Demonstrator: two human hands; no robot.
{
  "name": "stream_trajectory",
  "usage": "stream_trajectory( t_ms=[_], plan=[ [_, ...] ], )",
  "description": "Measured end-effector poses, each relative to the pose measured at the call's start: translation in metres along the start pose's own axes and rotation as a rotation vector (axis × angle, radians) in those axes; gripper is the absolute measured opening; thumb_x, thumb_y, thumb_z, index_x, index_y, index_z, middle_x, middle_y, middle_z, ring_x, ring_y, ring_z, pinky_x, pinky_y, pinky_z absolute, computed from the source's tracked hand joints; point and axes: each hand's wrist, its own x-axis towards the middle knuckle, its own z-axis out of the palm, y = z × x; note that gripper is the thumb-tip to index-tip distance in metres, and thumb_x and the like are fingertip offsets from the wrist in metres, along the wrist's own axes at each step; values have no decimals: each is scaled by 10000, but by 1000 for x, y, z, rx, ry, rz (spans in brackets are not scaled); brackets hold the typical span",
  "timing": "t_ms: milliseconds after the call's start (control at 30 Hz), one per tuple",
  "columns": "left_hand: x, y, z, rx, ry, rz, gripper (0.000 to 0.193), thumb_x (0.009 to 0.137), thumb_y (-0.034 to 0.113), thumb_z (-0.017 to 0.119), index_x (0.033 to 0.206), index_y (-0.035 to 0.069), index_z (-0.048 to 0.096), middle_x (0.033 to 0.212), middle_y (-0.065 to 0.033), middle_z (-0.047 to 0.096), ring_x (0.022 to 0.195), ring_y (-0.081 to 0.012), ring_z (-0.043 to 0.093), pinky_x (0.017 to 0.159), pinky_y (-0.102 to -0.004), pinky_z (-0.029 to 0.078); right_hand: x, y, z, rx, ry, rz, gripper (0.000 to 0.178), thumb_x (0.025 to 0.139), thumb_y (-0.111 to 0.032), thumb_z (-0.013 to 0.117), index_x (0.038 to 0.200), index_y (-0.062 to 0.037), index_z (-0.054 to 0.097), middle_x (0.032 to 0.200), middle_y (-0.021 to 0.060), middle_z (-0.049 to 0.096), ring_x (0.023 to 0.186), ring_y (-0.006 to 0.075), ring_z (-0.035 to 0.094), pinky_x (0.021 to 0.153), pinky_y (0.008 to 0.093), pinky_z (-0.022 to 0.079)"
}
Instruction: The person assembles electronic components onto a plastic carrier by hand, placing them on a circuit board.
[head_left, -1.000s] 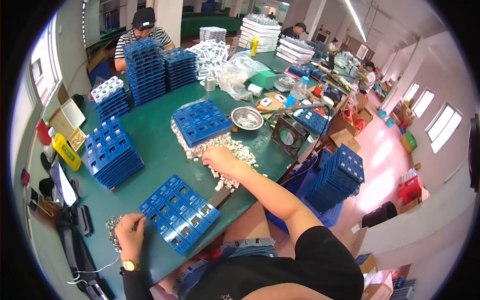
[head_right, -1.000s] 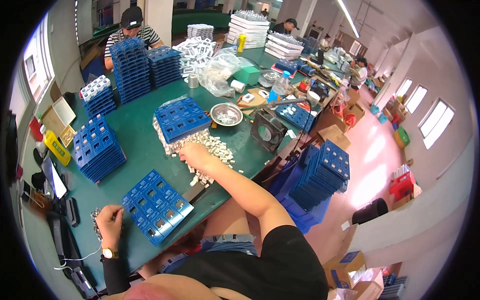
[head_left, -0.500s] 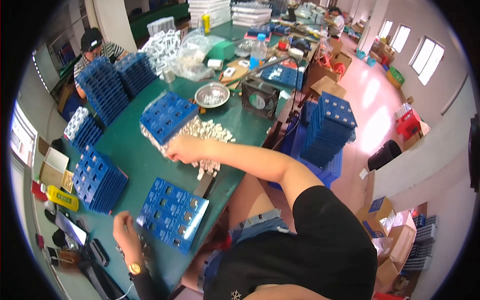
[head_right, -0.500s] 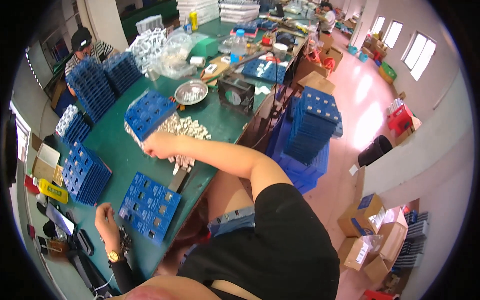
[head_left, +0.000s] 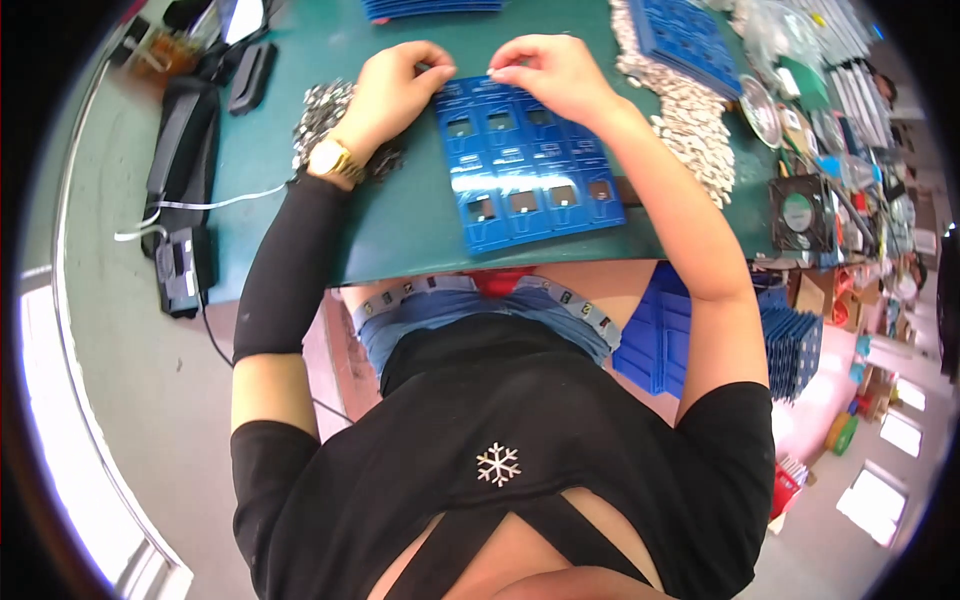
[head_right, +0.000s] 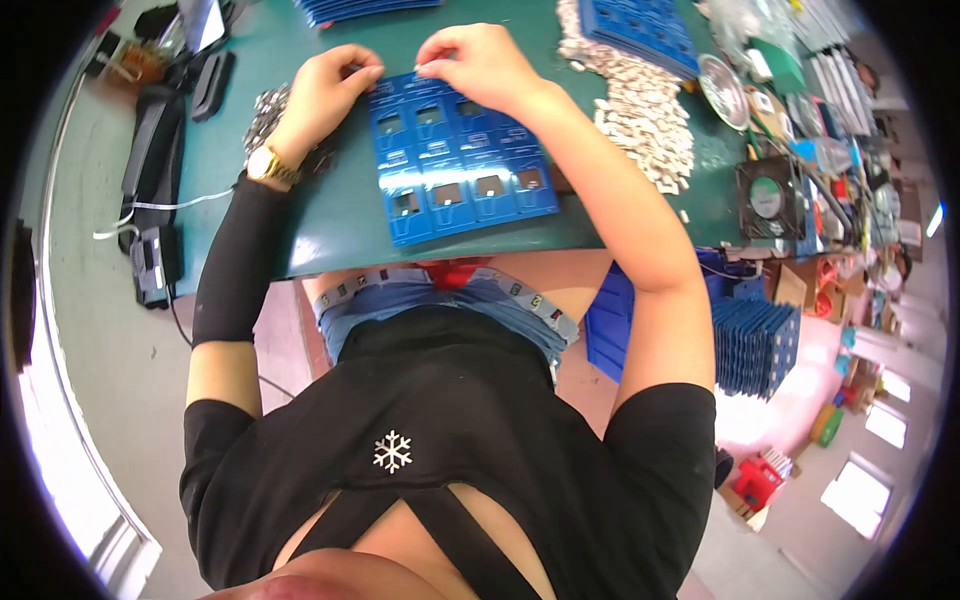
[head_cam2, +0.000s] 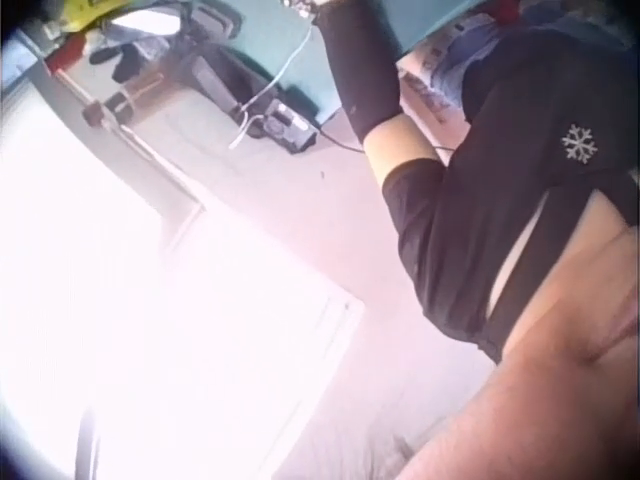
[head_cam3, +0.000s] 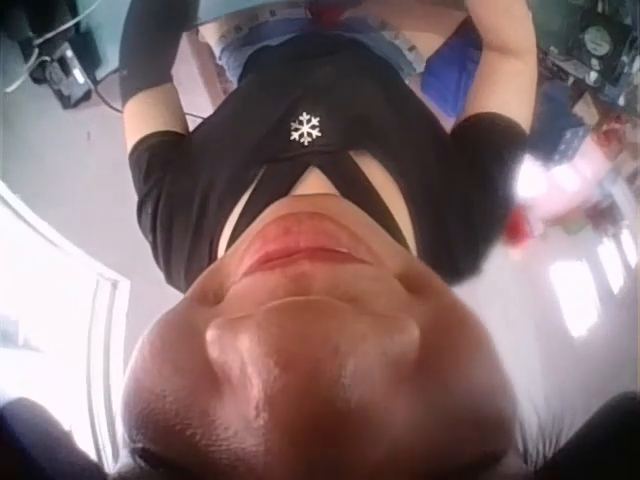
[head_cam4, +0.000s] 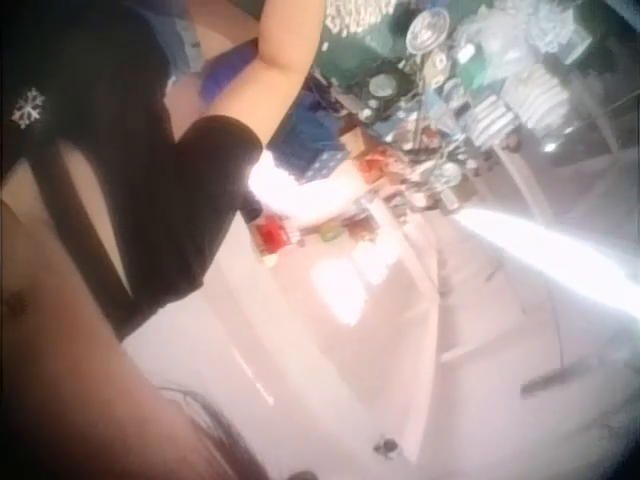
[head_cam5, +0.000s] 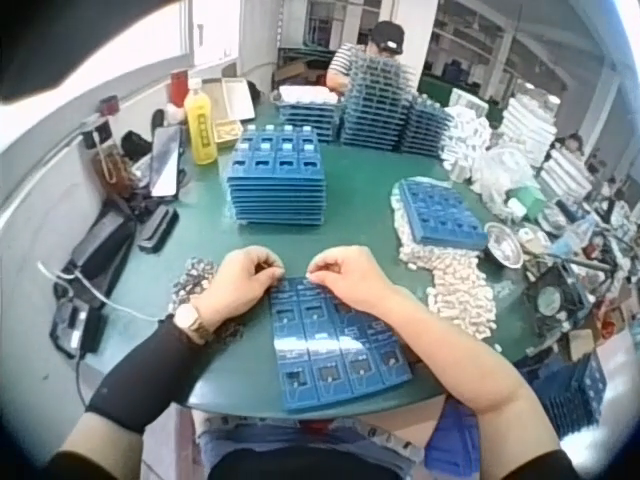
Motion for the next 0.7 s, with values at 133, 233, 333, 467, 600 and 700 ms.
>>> stream_trajectory(
  t_ms=[133,233,333,467,600,700],
  plan=[
    [-4,-1,-1,26,-44,-23,173,872,168,649,932,6,666,799,-80,667,727,-149,627,693,-281,501,5,5,13,48,-16,103,157,837,-128,681,962,-43,724,883,92,712,835,161,674,771,283,528],
    [-7,-4,-2,199,26,109,178,867,179,654,929,12,666,812,-88,662,733,-170,625,695,-293,503,14,6,22,-42,-31,-15,158,847,-126,667,973,-51,725,897,95,714,840,183,679,776,294,529],
    [-8,-3,-7,177,-1,97,175,856,176,656,925,16,666,812,-101,654,729,-190,620,693,-303,502,17,2,26,-102,-97,-66,162,873,-82,652,1013,-21,705,929,74,697,851,136,663,777,261,529],
    [-6,0,-12,185,-58,59,168,838,163,650,917,16,670,795,-111,649,704,-193,618,682,-306,500,24,-1,34,-116,-61,-92,169,839,-132,675,982,-58,727,920,107,712,833,197,679,780,294,528],
    [-7,5,-23,227,-119,46,161,831,154,643,913,19,674,784,-113,647,687,-200,621,670,-307,501,28,-1,36,-98,-119,-46,156,873,-93,656,1003,-23,706,926,72,688,849,143,656,781,269,526],
    [-7,5,-25,237,-120,58,164,830,157,647,914,19,673,780,-115,648,695,-202,629,666,-311,504,27,5,35,-76,-132,-59,151,876,-91,652,998,-21,706,921,66,679,843,142,653,778,266,525]
  ],
)
